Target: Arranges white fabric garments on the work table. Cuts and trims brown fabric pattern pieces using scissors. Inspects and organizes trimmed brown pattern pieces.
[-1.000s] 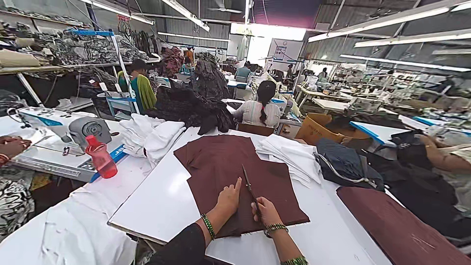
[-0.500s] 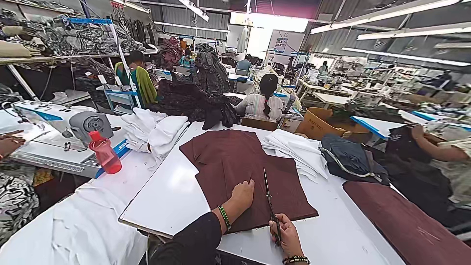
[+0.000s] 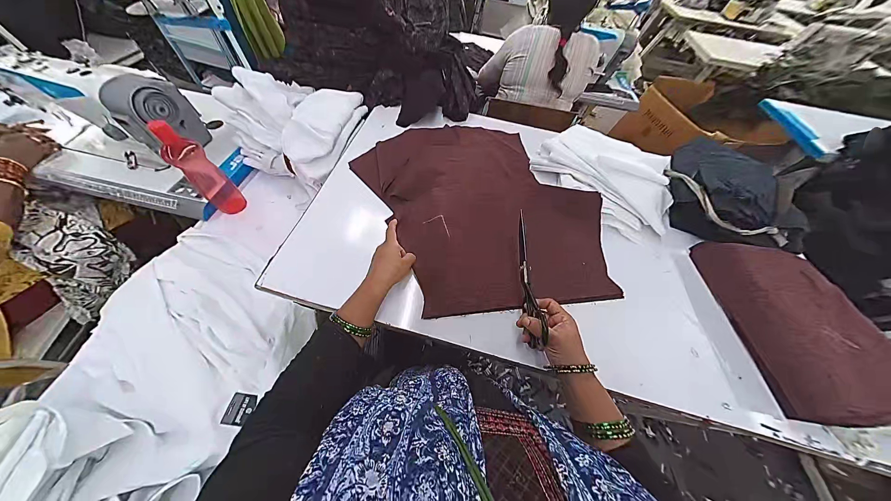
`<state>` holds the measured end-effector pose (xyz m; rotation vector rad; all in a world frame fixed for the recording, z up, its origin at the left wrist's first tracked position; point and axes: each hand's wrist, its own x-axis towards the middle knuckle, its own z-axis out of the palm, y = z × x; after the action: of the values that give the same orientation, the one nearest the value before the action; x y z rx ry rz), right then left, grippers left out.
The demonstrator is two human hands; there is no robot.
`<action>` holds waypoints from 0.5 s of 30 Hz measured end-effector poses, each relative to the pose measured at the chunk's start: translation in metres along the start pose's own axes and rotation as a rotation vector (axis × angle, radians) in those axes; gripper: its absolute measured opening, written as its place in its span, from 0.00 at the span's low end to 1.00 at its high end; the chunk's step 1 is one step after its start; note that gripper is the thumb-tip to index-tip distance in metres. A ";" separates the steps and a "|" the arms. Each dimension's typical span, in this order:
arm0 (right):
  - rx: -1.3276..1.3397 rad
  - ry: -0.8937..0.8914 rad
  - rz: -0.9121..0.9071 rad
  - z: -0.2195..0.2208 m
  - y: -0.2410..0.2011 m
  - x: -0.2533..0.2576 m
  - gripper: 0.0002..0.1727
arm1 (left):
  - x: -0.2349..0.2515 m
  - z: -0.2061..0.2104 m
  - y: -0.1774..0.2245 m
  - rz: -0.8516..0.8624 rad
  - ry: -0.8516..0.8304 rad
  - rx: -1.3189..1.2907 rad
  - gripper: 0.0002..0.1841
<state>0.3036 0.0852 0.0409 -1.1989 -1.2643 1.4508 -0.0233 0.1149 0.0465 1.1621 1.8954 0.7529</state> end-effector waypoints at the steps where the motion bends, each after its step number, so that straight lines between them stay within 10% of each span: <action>1: -0.008 -0.015 0.009 0.003 -0.002 -0.006 0.15 | -0.002 0.001 -0.001 0.025 0.033 0.045 0.51; 5: -0.039 -0.117 0.043 0.013 -0.004 -0.032 0.18 | -0.013 0.009 -0.007 0.383 0.247 0.285 0.53; 9: -0.114 -0.281 0.159 0.020 -0.007 -0.059 0.25 | 0.005 0.018 -0.031 1.032 0.141 0.406 0.19; 15: -0.261 -0.695 0.283 -0.001 -0.003 -0.093 0.48 | 0.012 0.020 -0.042 1.036 -0.135 0.275 0.13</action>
<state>0.3220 -0.0051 0.0562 -1.1051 -1.8463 2.0681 -0.0292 0.1105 -0.0009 2.3485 1.2116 0.9011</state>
